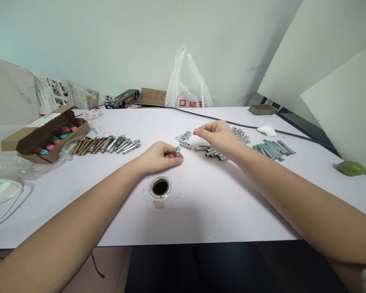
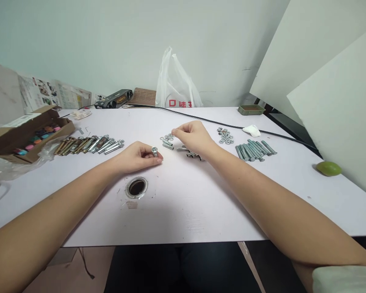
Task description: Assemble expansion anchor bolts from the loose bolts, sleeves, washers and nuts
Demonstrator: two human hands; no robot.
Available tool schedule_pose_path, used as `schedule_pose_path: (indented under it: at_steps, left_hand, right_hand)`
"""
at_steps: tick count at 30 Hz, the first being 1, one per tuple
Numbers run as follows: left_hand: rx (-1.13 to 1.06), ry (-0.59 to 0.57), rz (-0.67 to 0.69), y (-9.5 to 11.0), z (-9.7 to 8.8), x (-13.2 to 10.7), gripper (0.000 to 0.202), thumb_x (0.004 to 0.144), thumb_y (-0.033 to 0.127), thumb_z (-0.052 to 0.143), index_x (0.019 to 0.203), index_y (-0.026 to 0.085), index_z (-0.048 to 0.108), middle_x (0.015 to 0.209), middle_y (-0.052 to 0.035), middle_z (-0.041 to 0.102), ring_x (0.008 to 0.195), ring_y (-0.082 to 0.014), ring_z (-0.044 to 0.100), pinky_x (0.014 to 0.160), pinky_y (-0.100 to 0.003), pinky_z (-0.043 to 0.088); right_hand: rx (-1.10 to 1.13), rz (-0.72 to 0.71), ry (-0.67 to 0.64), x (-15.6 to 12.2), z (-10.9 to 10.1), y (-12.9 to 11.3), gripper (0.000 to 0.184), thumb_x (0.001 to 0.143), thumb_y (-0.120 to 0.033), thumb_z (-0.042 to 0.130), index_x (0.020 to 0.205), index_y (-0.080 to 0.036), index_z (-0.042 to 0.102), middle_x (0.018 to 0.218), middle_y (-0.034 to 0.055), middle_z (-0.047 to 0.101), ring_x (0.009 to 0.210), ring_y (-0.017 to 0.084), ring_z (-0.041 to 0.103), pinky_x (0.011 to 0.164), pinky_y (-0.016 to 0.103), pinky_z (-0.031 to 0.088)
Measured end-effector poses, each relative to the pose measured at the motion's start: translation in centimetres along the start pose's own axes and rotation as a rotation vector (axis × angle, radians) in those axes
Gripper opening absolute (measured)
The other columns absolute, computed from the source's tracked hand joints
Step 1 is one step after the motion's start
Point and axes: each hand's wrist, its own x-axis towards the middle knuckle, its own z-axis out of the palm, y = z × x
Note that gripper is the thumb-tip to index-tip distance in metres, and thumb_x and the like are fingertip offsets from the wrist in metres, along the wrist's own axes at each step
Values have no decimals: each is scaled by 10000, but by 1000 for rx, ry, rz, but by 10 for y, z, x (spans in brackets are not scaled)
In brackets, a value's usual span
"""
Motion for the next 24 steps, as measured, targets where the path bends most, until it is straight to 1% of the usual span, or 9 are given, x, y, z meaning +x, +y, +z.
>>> schedule_pose_path:
  at_steps: [2,3,5,7,10,15,17,20,24]
  left_hand:
    - [6,3,-7,1,1,-1,380,760,498,680,900,150,739,605,35,456,554,-74,367,515,-226,275]
    - [13,7,-5,1,1,-1,387,760,505,677,888,144,734,602,34,455,553,-75,365,513,-228,273]
    - [39,23,8,1,2,-1,386,758,512,674,821,133,711,588,36,441,545,-74,352,508,-232,266]
    - [68,45,20,1,3,0,384,757,513,671,715,131,657,568,40,413,536,-70,329,503,-236,253]
    - [101,65,7,0,4,0,403,756,512,669,627,142,574,554,45,377,533,-66,304,497,-240,234]
    - [116,56,-15,2,4,1,408,752,502,676,605,151,531,552,48,370,544,-66,304,502,-239,236]
    - [107,47,-6,3,4,1,393,754,492,676,617,149,544,556,47,384,546,-66,315,502,-236,238]
    - [96,32,16,3,4,1,364,759,479,673,650,144,582,568,46,408,551,-66,334,502,-230,244]
    - [101,35,23,1,3,1,376,759,480,668,630,139,579,561,44,405,548,-65,329,500,-227,250]
  right_hand:
    - [0,-16,-79,-2,1,0,321,845,-451,627,749,-148,673,531,-41,341,498,88,269,500,278,252]
    - [-1,-54,-136,-3,3,0,340,851,-467,618,735,-151,662,536,-41,342,502,88,272,498,276,244]
    - [-25,-169,-248,-6,10,0,376,859,-482,608,680,-152,628,550,-36,362,522,86,284,504,275,239]
    - [-66,-272,-298,-9,18,-2,398,862,-472,604,625,-151,588,559,-30,391,539,84,296,513,273,242]
    - [-110,-295,-282,-9,26,-3,394,866,-428,585,588,-153,544,550,-32,406,537,80,306,520,270,249]
    - [-100,-267,-274,-7,30,-2,372,868,-349,557,558,-160,478,528,-39,387,521,75,306,521,271,245]
    - [-81,-249,-280,-7,31,-1,381,877,-341,540,551,-163,455,516,-42,374,508,73,295,518,272,237]
    - [-98,-226,-281,-7,33,0,379,895,-358,514,571,-164,473,513,-41,383,500,77,298,519,272,238]
    - [-212,-365,-224,-8,34,-1,285,898,-309,505,662,-155,547,613,-9,522,579,99,415,578,267,295]
